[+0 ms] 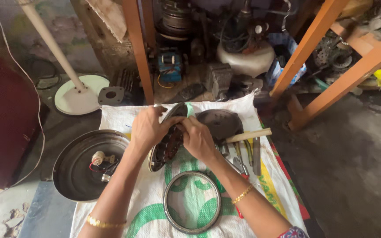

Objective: The person repairs a ceiling fan motor by manually rotating the internal stator component, inspecting the windings using a screwdriver, and attempting to fit a metal ring over the central assembly.

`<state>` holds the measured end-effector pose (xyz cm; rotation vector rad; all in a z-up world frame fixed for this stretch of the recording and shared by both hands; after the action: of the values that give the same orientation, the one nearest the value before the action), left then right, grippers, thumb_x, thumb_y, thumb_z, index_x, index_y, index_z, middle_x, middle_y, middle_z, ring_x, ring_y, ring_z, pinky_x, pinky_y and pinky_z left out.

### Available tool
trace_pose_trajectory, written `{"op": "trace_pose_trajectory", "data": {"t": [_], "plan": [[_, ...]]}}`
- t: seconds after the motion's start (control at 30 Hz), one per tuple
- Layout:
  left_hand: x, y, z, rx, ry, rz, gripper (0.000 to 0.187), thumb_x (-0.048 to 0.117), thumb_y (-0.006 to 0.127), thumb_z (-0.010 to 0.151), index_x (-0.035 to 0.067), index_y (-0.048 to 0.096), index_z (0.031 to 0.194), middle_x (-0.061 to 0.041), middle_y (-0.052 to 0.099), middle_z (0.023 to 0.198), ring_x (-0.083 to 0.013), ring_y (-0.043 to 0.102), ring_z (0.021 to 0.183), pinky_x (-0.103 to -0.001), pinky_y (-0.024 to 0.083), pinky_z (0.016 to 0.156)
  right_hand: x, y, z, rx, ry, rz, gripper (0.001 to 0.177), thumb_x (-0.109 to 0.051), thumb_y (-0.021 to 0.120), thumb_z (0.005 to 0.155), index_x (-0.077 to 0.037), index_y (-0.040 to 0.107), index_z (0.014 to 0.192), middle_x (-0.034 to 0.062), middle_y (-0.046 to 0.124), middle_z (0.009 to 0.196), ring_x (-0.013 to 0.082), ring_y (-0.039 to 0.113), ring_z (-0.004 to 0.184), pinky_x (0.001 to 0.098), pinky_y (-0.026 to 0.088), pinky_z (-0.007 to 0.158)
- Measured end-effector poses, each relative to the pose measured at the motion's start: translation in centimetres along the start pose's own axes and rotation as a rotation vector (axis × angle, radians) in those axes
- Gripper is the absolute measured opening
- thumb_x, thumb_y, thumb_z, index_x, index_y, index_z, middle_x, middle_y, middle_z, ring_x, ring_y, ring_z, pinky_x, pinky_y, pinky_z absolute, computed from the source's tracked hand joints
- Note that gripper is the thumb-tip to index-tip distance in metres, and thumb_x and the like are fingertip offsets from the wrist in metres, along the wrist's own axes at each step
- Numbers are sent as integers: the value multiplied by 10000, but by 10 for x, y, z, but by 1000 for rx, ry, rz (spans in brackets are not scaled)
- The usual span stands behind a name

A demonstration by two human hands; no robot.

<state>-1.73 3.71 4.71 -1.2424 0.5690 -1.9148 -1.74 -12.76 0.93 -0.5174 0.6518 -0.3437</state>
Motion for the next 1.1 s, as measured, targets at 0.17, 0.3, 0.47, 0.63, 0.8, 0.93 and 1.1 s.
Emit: {"op": "trace_pose_trajectory", "data": {"t": [0.17,0.3,0.47,0.63,0.8,0.93,1.1], "plan": [[1,13,-39,133,-110,-5,338,341,724,907,102,752,1143,-204,747,894,-409,712,841,-500,543,733,-12,-11,7,-30,-50,28,218,20,647,893,9,682,1107,197,683,959,416,691,855,459,548,708],[-6,6,-28,-99,-230,-186,619,332,865,656,156,718,1231,-152,769,958,-320,754,874,-432,567,762,-3,-13,11,-32,-14,28,168,29,636,915,7,691,1073,197,677,928,404,686,837,451,529,677],[-18,16,-20,-113,-209,-275,423,296,801,840,150,752,1234,-153,784,976,-278,767,950,-384,562,842,2,-12,12,11,-26,83,175,55,613,905,5,689,1055,186,674,911,399,688,848,441,534,696],[-34,27,-17,-154,-282,-345,490,202,838,737,119,731,1208,-138,800,960,-250,782,906,-368,579,810,-7,-8,8,25,-9,66,167,41,621,905,8,699,1049,185,674,908,383,697,821,424,537,671],[-33,29,-16,-147,-262,-288,519,182,863,718,125,735,1217,-146,790,970,-224,775,914,-362,575,826,1,-4,7,34,4,16,175,64,605,908,20,723,1030,173,710,911,309,732,778,395,560,628],[-31,28,-14,-163,-277,-284,520,206,876,710,119,742,1205,-139,794,978,-220,773,908,-359,577,828,7,2,3,45,-60,-13,211,75,588,914,28,730,1062,185,731,958,292,741,809,364,590,636],[-28,26,-16,-161,-288,-298,521,220,878,717,126,740,1211,-128,796,974,-215,776,906,-358,576,823,3,-6,2,61,-42,10,205,71,609,882,42,726,1048,195,725,942,312,740,816,375,583,656]]}}
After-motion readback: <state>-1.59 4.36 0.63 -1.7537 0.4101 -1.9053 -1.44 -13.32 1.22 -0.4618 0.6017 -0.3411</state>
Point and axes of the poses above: each hand's wrist, its own z-axis towards the middle knuckle, its own y-axis out of the palm, x = y × z, the point moved 3 cm from there along z, towards the middle knuckle
